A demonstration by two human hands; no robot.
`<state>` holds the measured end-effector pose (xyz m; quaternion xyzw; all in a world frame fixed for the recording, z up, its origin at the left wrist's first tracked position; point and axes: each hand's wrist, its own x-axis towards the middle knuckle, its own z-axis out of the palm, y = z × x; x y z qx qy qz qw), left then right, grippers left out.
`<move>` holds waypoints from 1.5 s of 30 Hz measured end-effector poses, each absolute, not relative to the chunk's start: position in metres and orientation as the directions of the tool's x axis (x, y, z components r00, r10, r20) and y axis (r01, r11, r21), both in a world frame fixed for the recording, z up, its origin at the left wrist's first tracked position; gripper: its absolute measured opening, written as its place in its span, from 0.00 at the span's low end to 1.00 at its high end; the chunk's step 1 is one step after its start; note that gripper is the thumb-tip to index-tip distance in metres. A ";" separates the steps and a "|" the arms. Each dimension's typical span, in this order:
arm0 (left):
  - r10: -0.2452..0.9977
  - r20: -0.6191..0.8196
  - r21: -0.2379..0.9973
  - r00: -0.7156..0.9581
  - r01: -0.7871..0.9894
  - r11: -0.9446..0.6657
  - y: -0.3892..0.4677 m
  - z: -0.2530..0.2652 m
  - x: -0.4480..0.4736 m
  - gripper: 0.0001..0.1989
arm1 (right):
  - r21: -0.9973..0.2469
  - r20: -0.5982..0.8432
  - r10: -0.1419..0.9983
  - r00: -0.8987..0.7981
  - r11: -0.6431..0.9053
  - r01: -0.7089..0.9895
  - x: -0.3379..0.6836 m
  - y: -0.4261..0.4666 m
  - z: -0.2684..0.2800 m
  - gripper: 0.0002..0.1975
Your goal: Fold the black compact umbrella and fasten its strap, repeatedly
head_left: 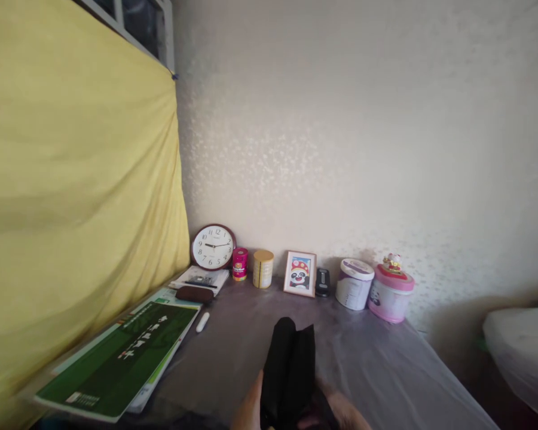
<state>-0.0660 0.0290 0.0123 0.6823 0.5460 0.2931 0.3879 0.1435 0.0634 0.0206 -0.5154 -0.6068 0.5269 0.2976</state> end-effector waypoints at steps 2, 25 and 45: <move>0.976 -0.071 0.749 0.205 0.657 -0.084 0.026 0.008 -0.061 0.48 | -0.945 -0.175 0.947 -0.269 -0.085 0.316 0.154 0.070 0.030 0.22; 0.973 -0.158 0.506 0.167 0.860 -0.066 0.006 0.018 -0.040 0.49 | -0.783 0.060 0.998 -0.003 0.049 0.620 0.133 0.096 0.069 0.11; 0.972 -0.169 0.510 0.166 0.858 -0.058 0.006 0.018 -0.038 0.50 | -0.748 -0.063 0.997 -0.040 -0.021 0.664 0.133 0.102 0.082 0.06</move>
